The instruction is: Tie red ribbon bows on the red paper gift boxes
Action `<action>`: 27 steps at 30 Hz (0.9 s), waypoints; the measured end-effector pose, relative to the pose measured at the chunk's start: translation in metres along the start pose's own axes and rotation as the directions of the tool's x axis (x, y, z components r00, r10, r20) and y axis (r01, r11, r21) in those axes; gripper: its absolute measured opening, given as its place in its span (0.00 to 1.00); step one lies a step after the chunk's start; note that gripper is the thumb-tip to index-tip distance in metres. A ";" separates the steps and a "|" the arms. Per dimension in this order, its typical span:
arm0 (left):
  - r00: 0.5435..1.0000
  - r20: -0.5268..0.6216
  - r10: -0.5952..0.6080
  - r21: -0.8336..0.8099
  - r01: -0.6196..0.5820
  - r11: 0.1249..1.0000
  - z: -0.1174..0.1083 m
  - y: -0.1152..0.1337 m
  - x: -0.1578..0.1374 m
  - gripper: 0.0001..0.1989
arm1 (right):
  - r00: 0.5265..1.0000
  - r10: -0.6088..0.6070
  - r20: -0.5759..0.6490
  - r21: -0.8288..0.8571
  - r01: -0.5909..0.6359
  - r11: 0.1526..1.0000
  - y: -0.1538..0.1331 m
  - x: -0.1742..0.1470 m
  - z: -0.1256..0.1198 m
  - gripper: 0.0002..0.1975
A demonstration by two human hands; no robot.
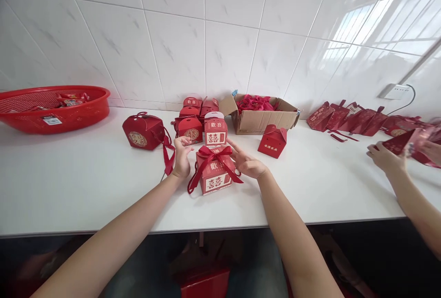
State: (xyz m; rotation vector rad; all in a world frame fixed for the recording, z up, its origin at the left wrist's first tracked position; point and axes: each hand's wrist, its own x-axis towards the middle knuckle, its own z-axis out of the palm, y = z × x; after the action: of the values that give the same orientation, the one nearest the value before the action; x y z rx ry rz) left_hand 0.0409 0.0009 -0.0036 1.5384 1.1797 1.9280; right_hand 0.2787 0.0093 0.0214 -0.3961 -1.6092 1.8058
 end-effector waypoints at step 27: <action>0.962 0.249 -0.112 0.310 0.030 0.950 0.016 -0.022 -0.007 0.15 | -0.096 -0.445 -0.890 -0.299 -0.613 0.731 -0.004 -0.213 -0.028 0.53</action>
State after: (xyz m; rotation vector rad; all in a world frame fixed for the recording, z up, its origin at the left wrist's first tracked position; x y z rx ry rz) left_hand 0.0542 0.0139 -0.0249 1.8128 1.4368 1.4865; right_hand 0.4516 -0.1093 -0.0241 -1.8160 -0.8071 0.2024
